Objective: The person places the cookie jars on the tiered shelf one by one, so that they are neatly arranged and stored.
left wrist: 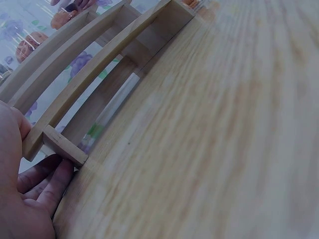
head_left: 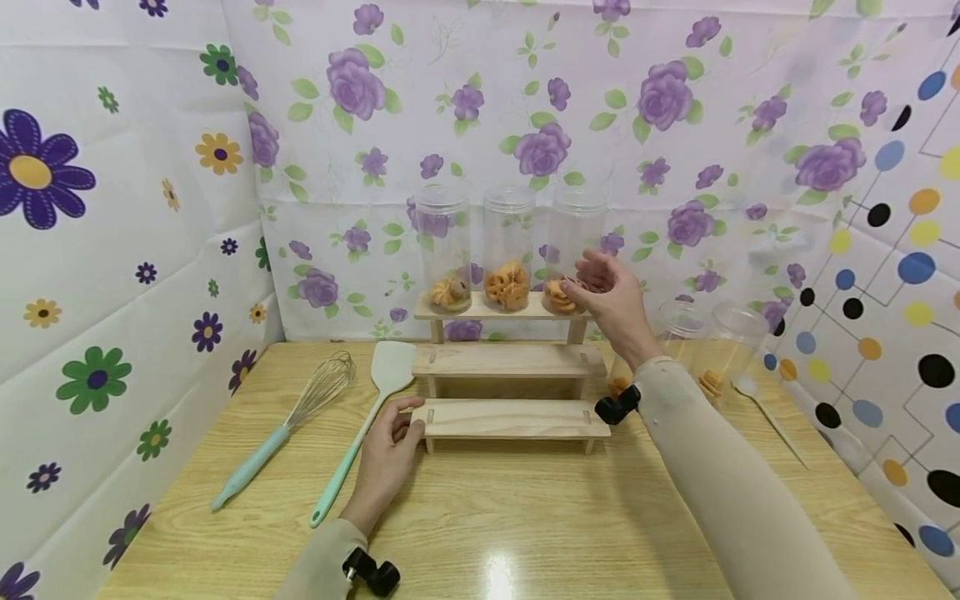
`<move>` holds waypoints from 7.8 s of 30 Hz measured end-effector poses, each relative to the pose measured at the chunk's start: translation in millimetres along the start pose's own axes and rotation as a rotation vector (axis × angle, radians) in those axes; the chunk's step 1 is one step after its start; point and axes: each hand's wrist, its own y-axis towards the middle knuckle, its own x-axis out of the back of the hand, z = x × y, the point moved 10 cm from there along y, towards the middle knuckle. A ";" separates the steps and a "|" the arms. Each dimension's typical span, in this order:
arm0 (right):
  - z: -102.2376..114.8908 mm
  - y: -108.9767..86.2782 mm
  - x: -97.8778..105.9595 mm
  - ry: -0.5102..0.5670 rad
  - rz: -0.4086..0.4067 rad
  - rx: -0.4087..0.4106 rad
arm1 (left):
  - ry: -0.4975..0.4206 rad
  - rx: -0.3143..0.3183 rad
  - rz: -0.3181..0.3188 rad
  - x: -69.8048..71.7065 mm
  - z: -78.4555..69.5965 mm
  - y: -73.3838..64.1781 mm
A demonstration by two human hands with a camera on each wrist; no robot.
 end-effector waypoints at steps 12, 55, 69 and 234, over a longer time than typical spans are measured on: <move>-2.4 -10.8 12.0 -0.036 0.005 -0.021 | 0.003 0.007 0.002 -1.0 -0.5 0.0; 75.0 -123.6 109.0 0.236 -0.260 0.337 | -0.013 -0.005 0.022 -1.3 0.7 0.3; 64.1 -137.2 153.9 0.200 -0.371 0.365 | -0.003 0.004 0.016 -0.3 0.6 -1.1; 22.9 -66.4 -176.2 0.074 0.096 0.046 | -0.042 -0.003 0.003 0.4 1.0 1.0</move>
